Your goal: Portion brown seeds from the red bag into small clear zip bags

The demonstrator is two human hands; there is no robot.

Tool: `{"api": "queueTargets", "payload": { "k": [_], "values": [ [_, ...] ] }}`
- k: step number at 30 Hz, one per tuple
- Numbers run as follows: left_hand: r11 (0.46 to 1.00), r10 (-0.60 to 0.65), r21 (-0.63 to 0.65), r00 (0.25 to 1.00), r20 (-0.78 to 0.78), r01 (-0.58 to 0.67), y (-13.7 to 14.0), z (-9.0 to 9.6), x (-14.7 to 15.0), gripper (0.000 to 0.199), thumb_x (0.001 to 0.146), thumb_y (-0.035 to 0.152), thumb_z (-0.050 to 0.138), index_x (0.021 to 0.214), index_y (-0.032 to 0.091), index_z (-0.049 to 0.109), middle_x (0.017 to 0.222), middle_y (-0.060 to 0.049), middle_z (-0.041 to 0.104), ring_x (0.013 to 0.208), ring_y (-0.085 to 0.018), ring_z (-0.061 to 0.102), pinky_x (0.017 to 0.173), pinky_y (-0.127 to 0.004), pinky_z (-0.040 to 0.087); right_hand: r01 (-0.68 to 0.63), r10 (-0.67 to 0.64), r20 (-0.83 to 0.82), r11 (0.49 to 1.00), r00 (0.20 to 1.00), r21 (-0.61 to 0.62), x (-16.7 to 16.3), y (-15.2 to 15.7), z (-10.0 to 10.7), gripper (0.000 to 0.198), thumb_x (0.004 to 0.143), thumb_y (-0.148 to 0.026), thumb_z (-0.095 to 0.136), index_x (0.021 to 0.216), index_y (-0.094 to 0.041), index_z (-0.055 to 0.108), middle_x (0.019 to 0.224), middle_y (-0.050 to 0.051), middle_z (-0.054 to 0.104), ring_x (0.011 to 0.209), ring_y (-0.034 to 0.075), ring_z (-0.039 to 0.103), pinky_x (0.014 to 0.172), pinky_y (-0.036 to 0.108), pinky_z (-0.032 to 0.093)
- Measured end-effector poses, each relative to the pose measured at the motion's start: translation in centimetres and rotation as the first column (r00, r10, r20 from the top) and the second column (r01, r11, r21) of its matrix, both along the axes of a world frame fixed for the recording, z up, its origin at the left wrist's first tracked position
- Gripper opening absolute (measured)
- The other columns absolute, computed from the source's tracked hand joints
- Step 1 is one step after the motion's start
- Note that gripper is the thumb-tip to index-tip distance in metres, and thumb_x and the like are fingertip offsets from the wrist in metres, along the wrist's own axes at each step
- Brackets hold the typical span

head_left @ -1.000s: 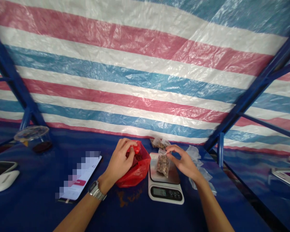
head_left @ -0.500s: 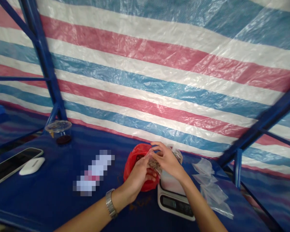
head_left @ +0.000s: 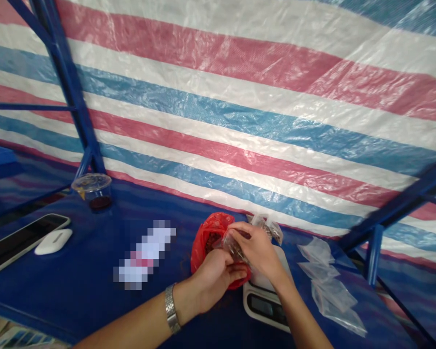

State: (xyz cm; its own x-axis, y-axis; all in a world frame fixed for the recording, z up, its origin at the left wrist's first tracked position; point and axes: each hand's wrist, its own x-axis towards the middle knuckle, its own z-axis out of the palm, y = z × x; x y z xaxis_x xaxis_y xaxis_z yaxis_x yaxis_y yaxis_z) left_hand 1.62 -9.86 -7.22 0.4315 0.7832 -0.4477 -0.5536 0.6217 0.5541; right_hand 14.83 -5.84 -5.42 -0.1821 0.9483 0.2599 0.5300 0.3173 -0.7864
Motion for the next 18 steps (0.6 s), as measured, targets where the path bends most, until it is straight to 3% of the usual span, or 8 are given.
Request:
{"api": "queueTargets", "payload": {
  "k": [4, 11, 18],
  "values": [
    [0.999, -0.042, 0.005, 0.999, 0.010, 0.042, -0.45, -0.11, 0.21, 0.020, 0.074, 0.001, 0.046, 0.068, 0.012, 0.062, 0.072, -0.009, 0.067, 0.066, -0.015, 0.066, 0.079, -0.028, 0.055, 0.015, -0.015, -0.026, 1.000, 1.000, 0.010, -0.52, -0.37, -0.24, 0.020, 0.093, -0.028, 0.060, 0.096, -0.024, 0.079, 0.101, 0.002, 0.081, 0.094, 0.021, 0.074, 0.086, 0.031, 0.054],
    [0.993, -0.085, 0.087, 0.996, 0.023, 0.083, -0.23, -0.87, 0.34, 0.012, 0.074, 0.007, 0.054, 0.077, 0.012, 0.064, 0.071, -0.007, 0.068, 0.066, -0.014, 0.065, 0.073, -0.026, 0.052, -0.005, 0.006, -0.029, 0.999, 1.000, 0.037, -0.37, -0.58, -0.04, 0.020, 0.094, -0.030, 0.060, 0.097, -0.024, 0.079, 0.102, 0.002, 0.081, 0.096, 0.022, 0.074, 0.088, 0.032, 0.053],
    [0.972, -0.144, 0.189, 0.990, -0.008, 0.143, -0.21, -0.47, 0.23, 0.012, 0.072, 0.011, 0.058, 0.082, 0.012, 0.065, 0.071, -0.006, 0.070, 0.063, -0.014, 0.066, 0.068, -0.025, 0.050, 0.028, -0.026, -0.026, 0.997, 0.999, 0.074, -0.55, -0.77, -0.08, 0.021, 0.095, -0.029, 0.059, 0.101, -0.025, 0.078, 0.104, 0.002, 0.080, 0.095, 0.021, 0.074, 0.087, 0.032, 0.053]
  ]
}}
